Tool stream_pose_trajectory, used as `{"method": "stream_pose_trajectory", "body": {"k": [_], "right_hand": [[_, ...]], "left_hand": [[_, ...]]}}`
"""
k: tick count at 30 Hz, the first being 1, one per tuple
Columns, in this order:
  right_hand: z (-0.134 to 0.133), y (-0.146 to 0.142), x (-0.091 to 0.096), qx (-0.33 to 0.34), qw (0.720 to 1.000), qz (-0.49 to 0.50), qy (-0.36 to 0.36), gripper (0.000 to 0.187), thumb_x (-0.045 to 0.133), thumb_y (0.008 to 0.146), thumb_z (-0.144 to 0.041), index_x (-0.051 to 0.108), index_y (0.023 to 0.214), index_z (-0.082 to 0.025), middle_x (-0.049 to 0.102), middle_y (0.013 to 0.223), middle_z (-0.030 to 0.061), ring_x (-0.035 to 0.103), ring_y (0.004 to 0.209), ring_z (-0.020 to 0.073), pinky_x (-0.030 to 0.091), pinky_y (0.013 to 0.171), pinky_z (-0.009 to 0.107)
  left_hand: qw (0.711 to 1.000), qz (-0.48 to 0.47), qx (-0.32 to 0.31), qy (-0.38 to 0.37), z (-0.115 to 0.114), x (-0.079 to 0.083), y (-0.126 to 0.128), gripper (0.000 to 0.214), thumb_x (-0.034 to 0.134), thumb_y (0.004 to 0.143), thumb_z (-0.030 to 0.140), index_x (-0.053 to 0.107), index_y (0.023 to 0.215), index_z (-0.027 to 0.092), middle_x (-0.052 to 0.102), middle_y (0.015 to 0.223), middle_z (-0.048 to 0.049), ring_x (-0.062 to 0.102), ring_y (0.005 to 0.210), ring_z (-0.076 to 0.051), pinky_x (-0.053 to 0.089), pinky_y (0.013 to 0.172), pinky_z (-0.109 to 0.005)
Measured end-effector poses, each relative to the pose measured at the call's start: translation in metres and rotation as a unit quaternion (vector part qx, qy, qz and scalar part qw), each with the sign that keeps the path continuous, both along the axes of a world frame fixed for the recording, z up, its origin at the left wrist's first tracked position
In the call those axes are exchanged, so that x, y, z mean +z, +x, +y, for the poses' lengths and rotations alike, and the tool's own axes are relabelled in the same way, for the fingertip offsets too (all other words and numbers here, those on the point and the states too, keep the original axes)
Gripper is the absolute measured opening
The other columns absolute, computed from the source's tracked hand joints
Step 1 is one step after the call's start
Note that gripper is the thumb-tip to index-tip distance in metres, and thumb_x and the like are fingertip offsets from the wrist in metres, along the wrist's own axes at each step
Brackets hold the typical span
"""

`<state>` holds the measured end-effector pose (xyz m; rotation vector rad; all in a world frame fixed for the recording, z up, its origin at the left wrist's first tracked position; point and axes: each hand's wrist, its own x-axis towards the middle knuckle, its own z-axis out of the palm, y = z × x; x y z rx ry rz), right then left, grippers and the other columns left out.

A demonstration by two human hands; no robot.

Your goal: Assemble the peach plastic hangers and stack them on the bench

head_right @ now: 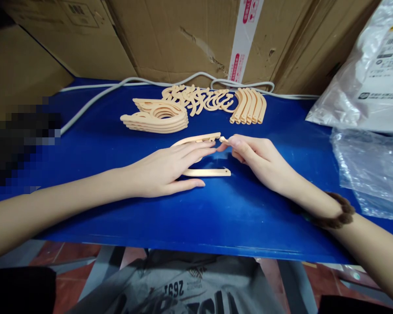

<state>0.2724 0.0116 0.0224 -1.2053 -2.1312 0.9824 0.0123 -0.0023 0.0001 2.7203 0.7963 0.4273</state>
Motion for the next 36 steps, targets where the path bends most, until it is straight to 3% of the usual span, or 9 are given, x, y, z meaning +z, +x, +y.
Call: {"method": "stream_pose_trajectory", "body": {"k": [5,8,11,20,25,30,36], "right_hand": [[0.0003,-0.0016,0.0000,-0.005,1.000,-0.006,0.003,0.046,0.042,0.103,-0.056,0.076,0.102,-0.025,0.047,0.066,-0.0014,0.042,0.061,0.0135,0.033,0.059,0.030],[0.0000,-0.0018,0.0000,0.002,1.000,-0.025,0.008,0.045,0.042,0.103,-0.055,0.076,0.103,-0.025,0.050,0.069,-0.0007,0.044,0.062,0.0136,0.034,0.059,0.029],[-0.0009,-0.0024,0.0002,0.009,0.999,-0.034,0.020,0.044,0.042,0.104,-0.054,0.076,0.104,-0.025,0.055,0.071,-0.0006,0.046,0.062,0.0135,0.034,0.060,0.029],[-0.0017,-0.0040,0.0009,-0.014,0.991,-0.101,0.092,0.048,0.039,0.103,-0.055,0.073,0.099,-0.022,0.064,0.074,0.0022,0.055,0.065,0.0169,0.037,0.064,0.030],[-0.0001,-0.0021,0.0020,-0.001,0.986,-0.135,0.102,0.047,0.037,0.103,-0.056,0.069,0.091,-0.024,0.062,0.069,0.0012,0.054,0.062,0.0177,0.034,0.063,0.032],[-0.0037,-0.0052,0.0066,0.022,0.983,-0.143,0.113,0.046,0.037,0.103,-0.054,0.050,0.070,-0.024,0.053,0.060,-0.0004,0.045,0.054,0.0157,0.029,0.059,0.033],[-0.0060,-0.0055,0.0071,0.035,0.987,-0.124,0.099,0.046,0.033,0.105,-0.051,0.045,0.070,-0.023,0.050,0.059,-0.0015,0.042,0.052,0.0143,0.030,0.058,0.033]], "left_hand": [[0.999,-0.018,0.000,0.045,0.0004,-0.0027,0.0008,0.051,0.057,0.100,0.048,0.055,0.139,0.014,0.045,0.159,-0.0181,0.026,0.156,-0.033,0.020,0.128,-0.059],[1.000,-0.019,0.000,0.025,0.0011,-0.0023,0.0006,0.036,0.055,0.101,0.042,0.058,0.128,0.018,0.044,0.160,-0.0165,0.025,0.157,-0.033,0.019,0.126,-0.065],[1.000,-0.010,-0.001,0.001,0.0015,-0.0003,0.0004,0.022,0.049,0.105,0.034,0.059,0.116,0.018,0.044,0.159,-0.0159,0.024,0.158,-0.030,0.023,0.125,-0.063],[1.000,0.013,0.009,0.005,-0.0014,0.0006,0.0012,0.018,0.041,0.105,0.027,0.054,0.110,0.015,0.051,0.153,-0.0185,0.032,0.153,-0.034,0.022,0.124,-0.064],[0.999,-0.041,0.014,-0.022,0.0003,0.0023,-0.0001,0.016,0.040,0.105,0.025,0.049,0.115,0.016,0.056,0.146,-0.0183,0.035,0.152,-0.031,0.028,0.123,-0.061],[0.995,-0.092,0.016,-0.035,0.0019,0.0028,-0.0012,0.010,0.039,0.105,0.025,0.047,0.102,0.020,0.058,0.142,-0.0178,0.044,0.146,-0.028,0.037,0.119,-0.054],[0.995,-0.094,0.019,-0.031,0.0021,0.0005,-0.0004,0.009,0.039,0.105,0.026,0.046,0.103,0.020,0.057,0.142,-0.0189,0.042,0.147,-0.028,0.036,0.120,-0.055]]}}
